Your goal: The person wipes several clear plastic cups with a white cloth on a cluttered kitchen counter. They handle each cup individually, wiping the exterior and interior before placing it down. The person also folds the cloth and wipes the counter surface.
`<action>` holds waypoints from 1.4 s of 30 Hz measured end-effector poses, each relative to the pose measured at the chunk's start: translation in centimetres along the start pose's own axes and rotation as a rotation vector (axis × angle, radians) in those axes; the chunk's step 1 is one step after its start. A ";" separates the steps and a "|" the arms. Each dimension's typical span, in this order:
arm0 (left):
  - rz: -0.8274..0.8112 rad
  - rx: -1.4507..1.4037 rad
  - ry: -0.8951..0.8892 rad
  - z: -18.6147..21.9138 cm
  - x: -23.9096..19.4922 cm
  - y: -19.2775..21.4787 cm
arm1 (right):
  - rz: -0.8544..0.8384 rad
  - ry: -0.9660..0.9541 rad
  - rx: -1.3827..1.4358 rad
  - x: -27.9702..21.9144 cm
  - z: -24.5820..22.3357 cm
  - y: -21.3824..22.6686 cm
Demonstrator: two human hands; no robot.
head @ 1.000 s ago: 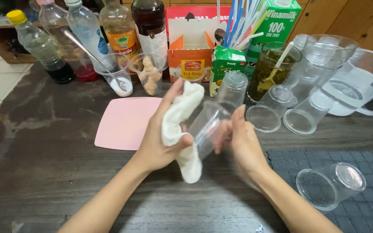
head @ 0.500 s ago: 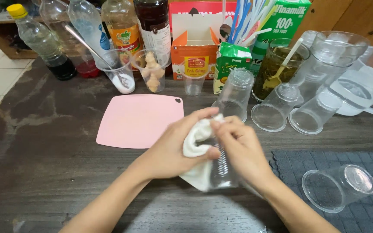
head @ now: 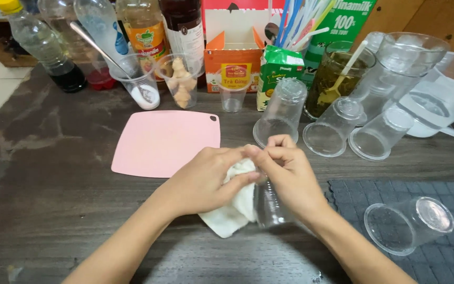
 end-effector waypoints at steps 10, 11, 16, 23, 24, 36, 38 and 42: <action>0.064 -0.581 0.024 -1.6 0.4 -2.2 | -0.009 -0.376 0.698 -0.8 -0.9 -1.4; 0.072 -0.646 0.031 -1.7 0.5 -2.3 | -0.036 -0.336 0.646 -0.6 -0.9 -1.2; 0.078 -0.509 0.023 -1.9 -0.1 -0.8 | -0.153 -0.148 0.412 0.9 0.7 0.0; 0.018 -0.461 0.041 -2.6 0.0 -0.4 | -0.187 -0.203 0.643 -0.5 0.0 -2.1; 0.018 -0.459 0.044 -2.4 0.1 -0.4 | -0.189 -0.204 0.645 -0.5 -0.3 -2.2; 0.010 -0.392 0.038 -2.5 -0.5 1.5 | -0.182 -0.188 0.467 -1.0 1.0 -3.0; -0.024 -0.319 0.008 -1.8 -0.3 0.9 | -0.060 -0.301 0.543 -1.8 -0.6 -4.4; 0.000 -0.433 0.032 -2.8 0.1 -0.7 | -0.065 -0.326 0.757 -1.2 -0.1 -3.4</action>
Point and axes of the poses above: each hand's wrist, its own x-axis towards the middle knuckle, its own y-axis out of the back of the hand, z = x × y, the point moved 5 cm from there along x, towards the middle knuckle, and after that the axes turned 13 degrees about x, right-handed, at the moved point
